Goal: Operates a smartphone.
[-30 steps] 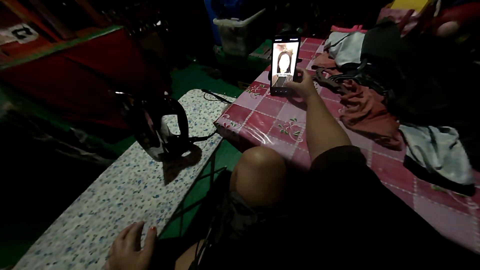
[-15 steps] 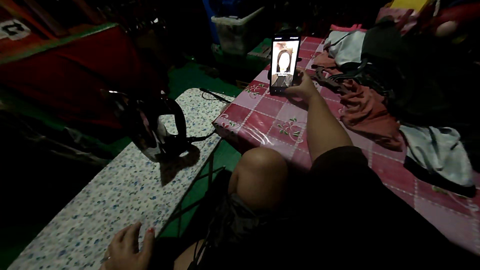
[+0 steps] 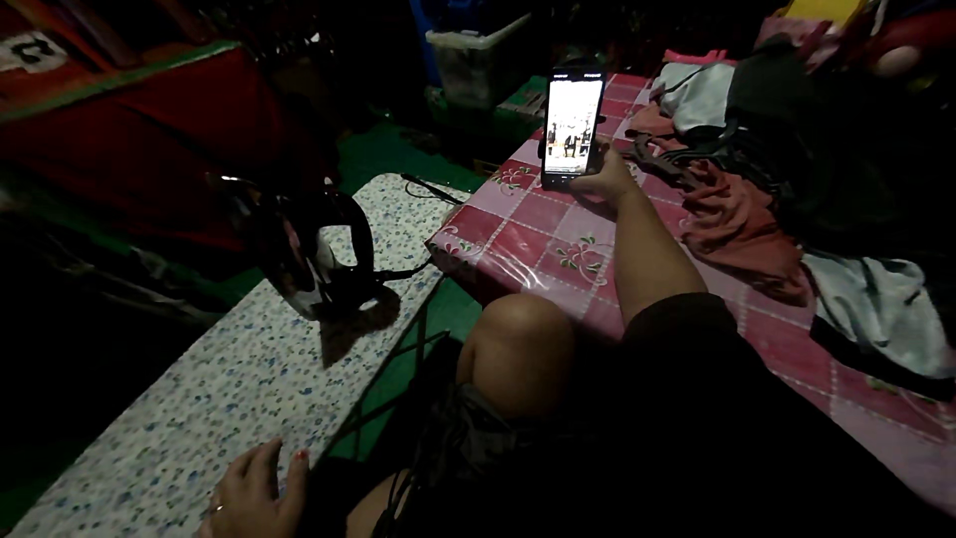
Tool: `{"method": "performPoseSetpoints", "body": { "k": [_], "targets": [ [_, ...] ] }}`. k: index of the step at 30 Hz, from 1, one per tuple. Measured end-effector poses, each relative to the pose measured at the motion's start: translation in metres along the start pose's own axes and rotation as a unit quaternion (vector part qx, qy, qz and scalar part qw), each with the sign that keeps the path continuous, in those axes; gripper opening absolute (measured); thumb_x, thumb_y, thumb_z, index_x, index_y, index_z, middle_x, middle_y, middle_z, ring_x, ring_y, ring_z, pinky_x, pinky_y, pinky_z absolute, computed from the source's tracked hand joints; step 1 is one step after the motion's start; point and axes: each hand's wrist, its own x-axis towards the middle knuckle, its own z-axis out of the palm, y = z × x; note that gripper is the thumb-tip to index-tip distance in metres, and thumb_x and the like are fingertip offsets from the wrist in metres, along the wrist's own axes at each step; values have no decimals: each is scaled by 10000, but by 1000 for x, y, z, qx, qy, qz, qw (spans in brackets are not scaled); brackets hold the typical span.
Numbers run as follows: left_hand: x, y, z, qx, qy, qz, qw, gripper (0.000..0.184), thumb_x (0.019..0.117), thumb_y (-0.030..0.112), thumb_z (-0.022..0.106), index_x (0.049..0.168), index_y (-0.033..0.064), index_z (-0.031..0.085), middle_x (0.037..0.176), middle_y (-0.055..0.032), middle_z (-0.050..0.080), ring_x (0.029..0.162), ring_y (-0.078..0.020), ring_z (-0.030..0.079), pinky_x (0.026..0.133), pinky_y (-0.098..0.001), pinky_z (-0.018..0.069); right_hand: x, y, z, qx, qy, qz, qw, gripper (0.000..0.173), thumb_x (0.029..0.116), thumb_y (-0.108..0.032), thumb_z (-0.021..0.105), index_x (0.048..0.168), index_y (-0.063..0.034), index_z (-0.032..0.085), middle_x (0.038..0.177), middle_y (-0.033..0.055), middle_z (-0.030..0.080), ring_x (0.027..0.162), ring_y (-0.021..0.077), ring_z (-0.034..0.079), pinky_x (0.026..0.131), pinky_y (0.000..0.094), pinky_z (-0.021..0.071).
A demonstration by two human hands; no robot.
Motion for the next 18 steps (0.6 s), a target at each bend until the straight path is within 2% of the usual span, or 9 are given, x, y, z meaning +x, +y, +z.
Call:
{"method": "performPoseSetpoints", "body": {
  "k": [2,5,10,15,18],
  "targets": [
    [0,-1,1,4,7,5,1000,608,1015,465,470,1319,-40,619,1358,-356,547,1257,-584,502,987,-748,343,-1,-1,1,-3,5,-3,1000,935,679,145,769,1499,14,339,1272,252,626,1074,261,681,917,397,583],
    [1,-2,0,5,1,2,1000,616,1017,468,455,1327,-41,613,1360,-361,541,1257,-590,498,993,-749,339,-4,-3,2,-13,9,-5,1000,893,727,123,784,1499,16,348,1289,248,630,1094,246,683,939,383,578],
    [1,0,1,7,4,-1,1000,626,1013,482,448,1322,-36,617,1367,-361,539,1272,-589,490,1006,-752,321,-4,-4,3,-23,12,-19,999,872,753,93,791,1499,38,343,1316,272,605,1117,258,668,966,379,560],
    [1,1,0,4,0,-10,1000,627,1017,478,445,1335,-37,610,1380,-360,533,1279,-589,486,1012,-755,311,-4,-5,2,-16,7,-4,1000,915,728,121,793,1511,11,333,1316,262,613,1120,265,667,960,398,562],
    [1,3,-1,4,-4,-10,1000,622,1015,469,452,1339,-39,608,1378,-360,532,1282,-585,483,1019,-749,311,-4,-6,2,-4,2,-7,1000,926,713,144,780,1509,19,324,1321,258,604,1124,247,663,962,373,559]
  ]
}}
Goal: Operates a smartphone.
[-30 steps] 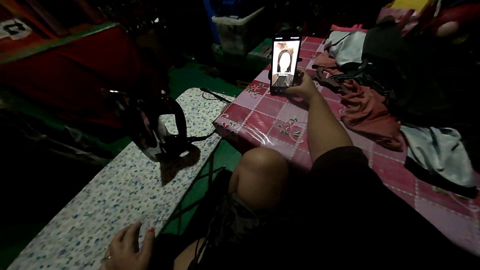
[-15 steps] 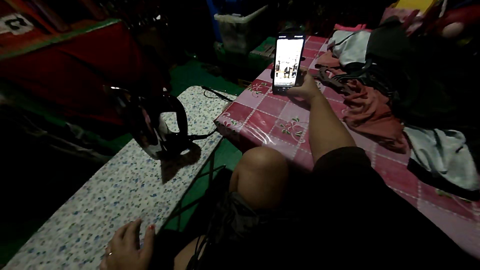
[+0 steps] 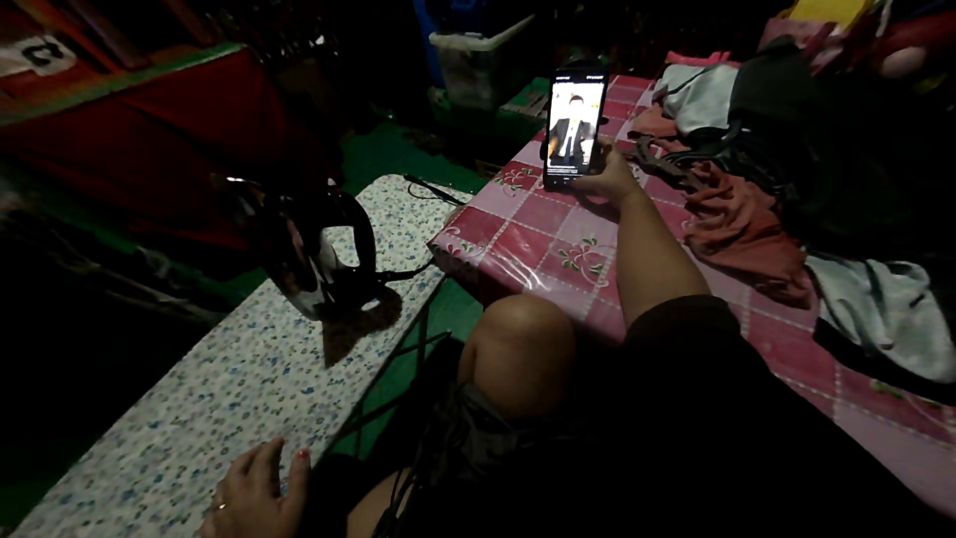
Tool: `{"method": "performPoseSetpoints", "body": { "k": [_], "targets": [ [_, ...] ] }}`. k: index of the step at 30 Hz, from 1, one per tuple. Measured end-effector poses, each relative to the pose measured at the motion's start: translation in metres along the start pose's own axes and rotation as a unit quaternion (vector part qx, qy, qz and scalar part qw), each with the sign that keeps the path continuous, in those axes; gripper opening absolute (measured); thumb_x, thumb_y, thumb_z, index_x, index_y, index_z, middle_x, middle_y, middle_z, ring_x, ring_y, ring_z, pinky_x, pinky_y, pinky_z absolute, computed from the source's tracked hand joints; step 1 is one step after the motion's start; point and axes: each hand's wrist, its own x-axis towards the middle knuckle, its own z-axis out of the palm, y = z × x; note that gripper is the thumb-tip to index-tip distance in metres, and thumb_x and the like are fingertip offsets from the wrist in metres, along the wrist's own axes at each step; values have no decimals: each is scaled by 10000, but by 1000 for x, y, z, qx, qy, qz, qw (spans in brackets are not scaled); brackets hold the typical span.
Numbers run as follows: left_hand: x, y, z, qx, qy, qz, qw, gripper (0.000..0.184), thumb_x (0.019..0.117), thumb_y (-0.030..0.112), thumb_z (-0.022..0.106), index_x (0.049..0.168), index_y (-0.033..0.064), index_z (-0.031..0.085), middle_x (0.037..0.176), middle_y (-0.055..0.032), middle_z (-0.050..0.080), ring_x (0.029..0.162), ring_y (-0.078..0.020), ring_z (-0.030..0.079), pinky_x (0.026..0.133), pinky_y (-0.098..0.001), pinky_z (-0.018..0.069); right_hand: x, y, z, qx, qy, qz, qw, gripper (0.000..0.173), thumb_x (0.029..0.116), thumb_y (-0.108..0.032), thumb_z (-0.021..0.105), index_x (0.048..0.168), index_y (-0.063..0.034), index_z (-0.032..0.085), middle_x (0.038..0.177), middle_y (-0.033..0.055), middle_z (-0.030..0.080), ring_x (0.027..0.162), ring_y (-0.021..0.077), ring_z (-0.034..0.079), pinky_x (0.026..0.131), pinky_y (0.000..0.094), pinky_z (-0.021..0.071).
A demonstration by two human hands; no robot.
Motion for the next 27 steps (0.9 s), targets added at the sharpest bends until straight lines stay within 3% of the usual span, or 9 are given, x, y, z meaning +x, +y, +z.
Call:
{"method": "performPoseSetpoints", "body": {
  "k": [10,15,18,21,27],
  "targets": [
    [1,-3,2,1,2,3,1000,611,1017,456,460,1342,-41,605,1373,-357,535,1279,-572,490,1024,-739,322,2,3,-1,17,0,-10,1000,885,733,105,780,1495,31,336,1315,261,605,1113,250,672,949,379,573],
    [0,-5,4,7,9,5,1000,622,1013,470,461,1333,-41,612,1361,-355,546,1256,-578,504,1007,-735,338,6,2,2,-53,35,-52,997,897,802,-100,834,1525,36,320,1336,274,604,1136,294,671,974,423,562],
    [-1,-3,3,6,5,3,1000,619,1016,462,455,1336,-44,609,1364,-360,541,1260,-582,499,1009,-737,334,9,-1,7,-71,62,-78,993,942,794,-126,841,1534,47,285,1329,294,585,1129,314,662,959,429,561],
    [0,-5,4,10,4,8,1000,612,1016,458,457,1331,-44,612,1355,-355,548,1256,-568,510,1012,-730,339,11,0,11,-90,79,-86,989,997,775,-183,852,1545,56,266,1337,296,588,1175,330,649,1008,444,542],
    [0,-3,4,13,5,5,1000,601,1021,448,453,1333,-40,612,1370,-354,541,1272,-560,505,1030,-718,334,12,-4,20,-110,122,-80,983,987,820,-286,835,1556,54,272,1372,287,585,1233,353,624,1057,485,506]
  ]
}}
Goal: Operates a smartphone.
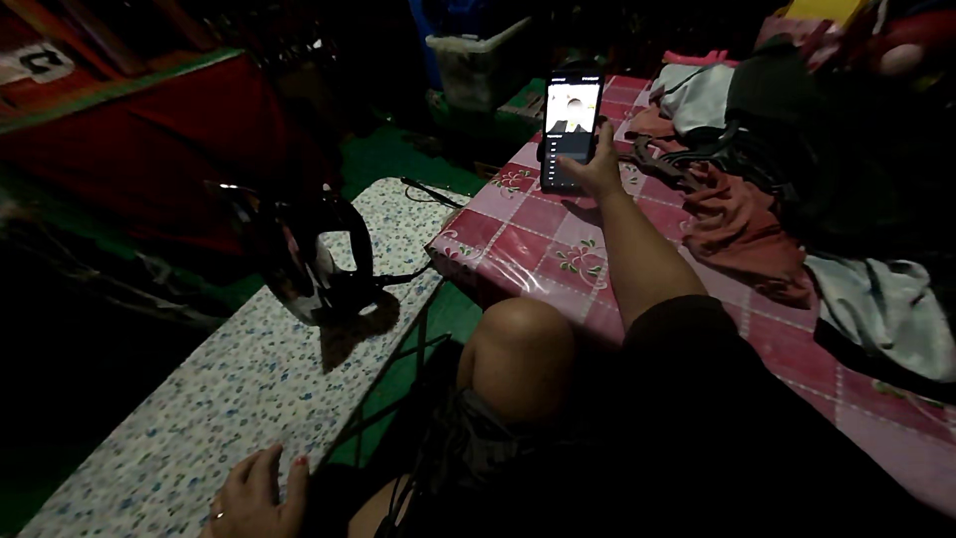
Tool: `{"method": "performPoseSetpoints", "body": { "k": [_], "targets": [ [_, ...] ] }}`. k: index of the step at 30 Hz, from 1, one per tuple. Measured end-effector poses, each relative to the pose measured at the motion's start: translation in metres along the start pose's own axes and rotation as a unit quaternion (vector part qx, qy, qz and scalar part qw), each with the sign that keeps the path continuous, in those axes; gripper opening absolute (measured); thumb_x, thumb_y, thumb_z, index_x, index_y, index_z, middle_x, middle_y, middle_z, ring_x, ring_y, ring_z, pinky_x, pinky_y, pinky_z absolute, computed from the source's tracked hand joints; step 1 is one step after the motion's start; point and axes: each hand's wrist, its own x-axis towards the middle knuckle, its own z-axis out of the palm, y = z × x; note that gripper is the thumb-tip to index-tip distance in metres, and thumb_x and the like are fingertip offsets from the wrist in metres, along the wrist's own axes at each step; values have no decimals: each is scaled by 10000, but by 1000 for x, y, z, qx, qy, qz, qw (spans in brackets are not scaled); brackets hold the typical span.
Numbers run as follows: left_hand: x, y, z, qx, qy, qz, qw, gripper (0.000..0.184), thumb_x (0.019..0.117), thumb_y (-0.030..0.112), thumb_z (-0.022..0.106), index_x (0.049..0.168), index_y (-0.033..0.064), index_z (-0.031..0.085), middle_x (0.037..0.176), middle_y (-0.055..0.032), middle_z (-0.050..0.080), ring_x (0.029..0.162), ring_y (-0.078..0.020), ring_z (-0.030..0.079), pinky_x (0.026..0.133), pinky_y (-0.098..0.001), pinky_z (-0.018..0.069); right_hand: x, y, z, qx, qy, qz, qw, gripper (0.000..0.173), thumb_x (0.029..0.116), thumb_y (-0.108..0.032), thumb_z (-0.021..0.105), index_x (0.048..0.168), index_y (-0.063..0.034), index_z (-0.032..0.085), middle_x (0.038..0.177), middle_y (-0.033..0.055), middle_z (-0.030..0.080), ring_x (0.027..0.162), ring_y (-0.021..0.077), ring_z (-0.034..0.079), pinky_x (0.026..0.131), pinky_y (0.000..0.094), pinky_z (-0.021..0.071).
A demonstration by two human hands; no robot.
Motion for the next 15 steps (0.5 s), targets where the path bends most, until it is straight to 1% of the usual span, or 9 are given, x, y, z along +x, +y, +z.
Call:
{"method": "performPoseSetpoints", "body": {
  "k": [4,6,9,12,15],
  "targets": [
    [0,2,-1,7,0,-1,1000,603,1024,455,453,1336,-36,612,1373,-349,545,1276,-561,505,1025,-720,343,0,-4,2,-27,10,11,1000,959,836,-298,834,1555,35,294,1365,271,600,1223,344,638,1054,487,511],
    [1,1,-1,9,-2,5,1000,601,1026,449,452,1337,-41,609,1361,-351,551,1264,-562,514,1011,-723,355,0,-7,2,-43,7,22,999,965,842,-309,833,1566,19,286,1379,267,594,1235,361,630,1058,519,502],
    [0,1,-1,7,-2,8,1000,600,1029,444,447,1339,-45,606,1361,-353,548,1267,-561,510,1015,-724,346,0,-8,3,-55,11,36,998,968,848,-328,828,1575,4,282,1378,269,597,1230,389,628,1040,561,500],
    [0,3,-1,5,-2,3,1000,597,1028,442,451,1337,-44,607,1366,-356,543,1273,-568,503,1014,-725,344,1,-5,5,-65,16,35,997,952,851,-332,821,1569,5,295,1376,265,600,1224,387,632,1028,563,505],
    [0,1,-1,5,1,4,1000,611,1026,458,445,1332,-45,610,1359,-358,546,1261,-577,506,1005,-732,346,1,-6,4,-67,6,44,997,943,867,-336,809,1576,-6,282,1379,260,599,1227,381,633,1026,563,504]
  ]
}}
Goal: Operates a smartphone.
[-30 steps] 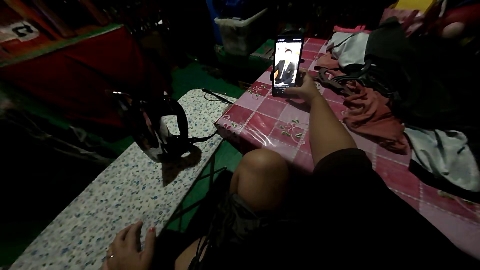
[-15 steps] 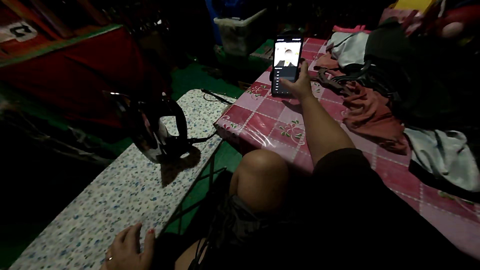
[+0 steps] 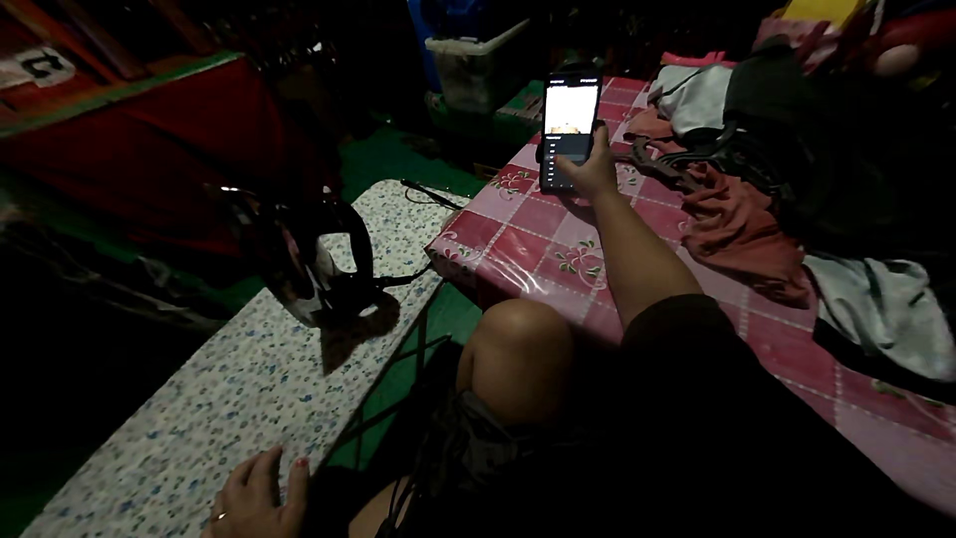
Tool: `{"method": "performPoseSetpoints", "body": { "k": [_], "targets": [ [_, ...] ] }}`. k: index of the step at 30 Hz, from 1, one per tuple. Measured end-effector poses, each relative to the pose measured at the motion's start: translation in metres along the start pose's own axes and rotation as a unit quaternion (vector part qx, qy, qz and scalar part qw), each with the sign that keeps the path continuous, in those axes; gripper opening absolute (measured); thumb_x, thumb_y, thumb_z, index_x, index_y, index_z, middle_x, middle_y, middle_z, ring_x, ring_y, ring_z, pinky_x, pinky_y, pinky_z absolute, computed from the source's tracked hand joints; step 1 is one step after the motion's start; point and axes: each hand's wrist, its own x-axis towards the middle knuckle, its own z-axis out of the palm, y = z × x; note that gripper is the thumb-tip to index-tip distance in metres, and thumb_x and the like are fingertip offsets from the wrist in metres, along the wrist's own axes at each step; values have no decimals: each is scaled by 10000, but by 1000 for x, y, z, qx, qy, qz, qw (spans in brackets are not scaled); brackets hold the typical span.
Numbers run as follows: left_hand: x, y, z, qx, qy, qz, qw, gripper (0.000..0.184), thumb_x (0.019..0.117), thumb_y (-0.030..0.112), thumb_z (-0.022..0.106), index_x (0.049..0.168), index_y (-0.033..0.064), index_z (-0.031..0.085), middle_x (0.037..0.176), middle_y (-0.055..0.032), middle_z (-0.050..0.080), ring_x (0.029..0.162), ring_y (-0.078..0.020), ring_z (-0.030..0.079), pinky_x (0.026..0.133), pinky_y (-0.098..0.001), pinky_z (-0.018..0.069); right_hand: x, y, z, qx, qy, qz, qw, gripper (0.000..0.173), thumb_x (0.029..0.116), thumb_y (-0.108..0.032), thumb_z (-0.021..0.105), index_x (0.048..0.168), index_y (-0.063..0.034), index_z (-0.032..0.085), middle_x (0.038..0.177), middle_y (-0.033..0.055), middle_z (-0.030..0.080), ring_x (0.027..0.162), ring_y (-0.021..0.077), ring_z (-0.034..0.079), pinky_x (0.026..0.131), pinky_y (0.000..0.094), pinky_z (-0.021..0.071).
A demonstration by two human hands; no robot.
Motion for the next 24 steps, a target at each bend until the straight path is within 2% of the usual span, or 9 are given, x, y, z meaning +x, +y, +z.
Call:
{"method": "performPoseSetpoints", "body": {
  "k": [7,13,15,18,19,20,21,23,24],
  "targets": [
    [0,-2,1,-1,-2,-5,1000,617,1022,463,444,1345,-37,603,1373,-356,537,1274,-574,496,1013,-739,333,1,7,-5,78,-16,-14,997,920,833,-174,795,1570,4,274,1369,264,599,1217,344,640,1034,492,528],
    [0,-3,2,2,2,-4,1000,616,1021,465,442,1344,-34,606,1370,-351,544,1272,-579,497,1010,-742,332,0,8,-10,88,-13,-26,996,851,864,-132,772,1559,6,300,1355,289,578,1130,350,650,961,474,545],
    [0,-2,2,2,2,0,1000,620,1022,472,437,1341,-33,606,1366,-354,543,1267,-579,499,1009,-739,333,2,11,-10,102,-12,-27,994,790,898,-120,726,1560,0,311,1326,282,597,1090,338,665,930,468,556],
    [0,-4,2,-12,6,3,1000,623,1018,463,451,1329,-53,607,1357,-370,539,1264,-590,494,1017,-749,318,7,16,-10,149,0,-24,989,634,968,-153,567,1537,14,345,1232,254,614,995,272,657,882,416,558],
    [-1,-3,2,-10,15,6,1000,609,1017,445,464,1312,-66,614,1346,-374,548,1251,-594,506,1012,-749,331,7,15,-12,164,8,-22,986,608,983,-156,518,1533,35,344,1226,255,606,1006,259,639,901,397,541],
    [-4,-1,3,-2,37,13,999,580,1019,418,489,1293,-73,629,1335,-376,561,1240,-593,522,1013,-738,355,7,15,-14,175,19,-19,984,586,989,-155,482,1522,50,352,1230,254,606,1024,245,642,911,376,544],
    [-9,1,7,12,83,37,996,530,1020,380,526,1257,-76,653,1309,-377,581,1219,-587,547,1013,-708,392,5,13,-17,188,21,-14,982,561,1000,-143,450,1513,63,353,1309,276,571,1069,251,633,928,369,538],
    [-23,11,28,54,222,140,963,383,1001,310,605,1196,-9,687,1229,-340,612,1178,-510,581,1014,-565,434,3,13,-20,190,27,1,981,522,1031,-142,388,1510,62,356,1365,291,541,1069,262,632,900,372,540],
    [-28,19,39,57,248,197,947,321,1011,303,612,1199,48,669,1192,-281,606,1171,-433,571,1026,-477,425,2,12,-22,192,26,11,981,520,1046,-161,363,1522,49,351,1393,292,531,1093,276,635,907,383,543]
  ]
}}
